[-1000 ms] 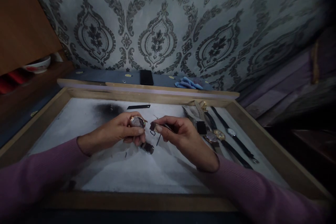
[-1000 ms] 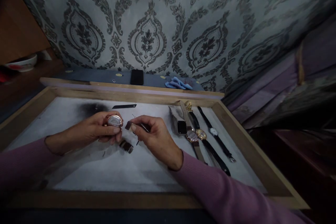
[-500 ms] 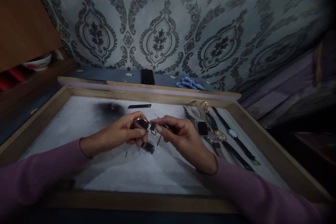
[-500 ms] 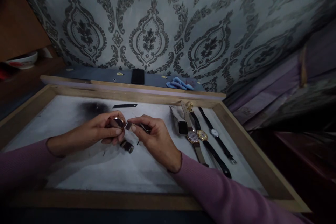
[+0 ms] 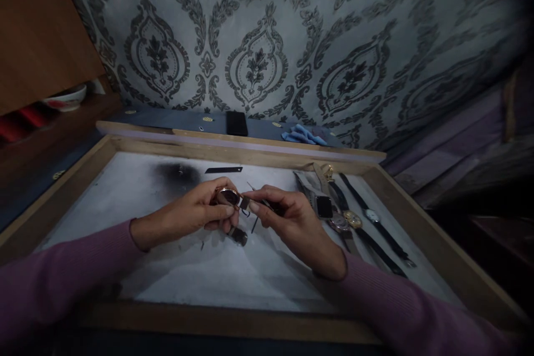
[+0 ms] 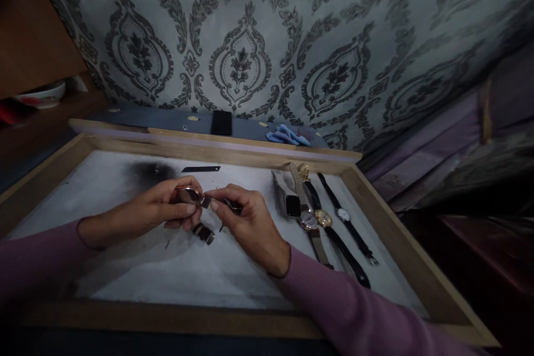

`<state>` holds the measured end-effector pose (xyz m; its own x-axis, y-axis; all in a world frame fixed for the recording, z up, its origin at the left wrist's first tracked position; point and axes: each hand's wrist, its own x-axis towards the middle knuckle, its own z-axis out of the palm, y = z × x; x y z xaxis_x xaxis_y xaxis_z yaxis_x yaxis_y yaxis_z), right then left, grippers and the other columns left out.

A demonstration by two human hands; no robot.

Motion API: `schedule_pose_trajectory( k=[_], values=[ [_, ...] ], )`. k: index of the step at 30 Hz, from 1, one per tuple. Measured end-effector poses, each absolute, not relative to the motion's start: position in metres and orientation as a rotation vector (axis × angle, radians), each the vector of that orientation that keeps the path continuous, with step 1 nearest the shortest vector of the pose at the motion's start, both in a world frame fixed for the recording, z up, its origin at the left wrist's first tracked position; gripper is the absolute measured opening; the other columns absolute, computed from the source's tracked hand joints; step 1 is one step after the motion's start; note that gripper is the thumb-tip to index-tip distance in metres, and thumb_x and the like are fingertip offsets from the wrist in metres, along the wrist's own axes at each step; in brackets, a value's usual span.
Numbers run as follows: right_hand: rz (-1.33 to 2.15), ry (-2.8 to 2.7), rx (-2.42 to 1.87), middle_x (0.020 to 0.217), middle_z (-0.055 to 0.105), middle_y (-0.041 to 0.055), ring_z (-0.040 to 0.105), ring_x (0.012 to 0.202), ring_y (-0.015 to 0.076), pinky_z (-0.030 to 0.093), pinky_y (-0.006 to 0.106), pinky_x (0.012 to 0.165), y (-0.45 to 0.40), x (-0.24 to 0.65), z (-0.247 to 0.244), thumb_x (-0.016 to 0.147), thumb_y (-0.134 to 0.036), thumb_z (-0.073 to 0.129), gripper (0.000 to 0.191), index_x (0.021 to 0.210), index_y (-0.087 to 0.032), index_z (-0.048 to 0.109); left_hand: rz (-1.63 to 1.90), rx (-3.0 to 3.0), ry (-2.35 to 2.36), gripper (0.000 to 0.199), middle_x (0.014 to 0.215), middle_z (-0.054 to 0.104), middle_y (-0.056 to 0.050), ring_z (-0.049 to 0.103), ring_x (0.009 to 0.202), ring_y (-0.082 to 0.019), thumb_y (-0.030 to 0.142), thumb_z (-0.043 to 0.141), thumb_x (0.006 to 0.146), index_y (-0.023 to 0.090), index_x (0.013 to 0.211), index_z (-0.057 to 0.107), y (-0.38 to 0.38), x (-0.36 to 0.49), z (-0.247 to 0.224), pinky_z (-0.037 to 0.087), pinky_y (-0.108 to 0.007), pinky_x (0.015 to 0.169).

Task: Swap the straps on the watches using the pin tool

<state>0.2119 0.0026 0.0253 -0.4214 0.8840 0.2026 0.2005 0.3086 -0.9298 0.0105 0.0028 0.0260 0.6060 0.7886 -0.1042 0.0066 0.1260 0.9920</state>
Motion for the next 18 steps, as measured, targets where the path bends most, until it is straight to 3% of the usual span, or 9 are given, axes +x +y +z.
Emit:
schedule_pose_trajectory(
  k=[18],
  values=[
    [1.122, -1.84, -0.972, 0.078, 0.066, 0.0033, 0.054, 0.064, 0.0125, 0.042, 0.026, 0.057, 0.0029, 0.2116, 0.0241, 0.084, -0.025, 0.063, 0.02, 0.095, -0.024, 0.079, 0.659, 1.345, 0.745, 0.016, 0.074, 0.062, -0.002, 0.052, 0.059, -0.01, 0.028, 0.06, 0.084, 0.017, 0.087, 0.048, 0.0042, 0.0104, 0.0257, 0.026, -0.022, 0.046]
  ],
)
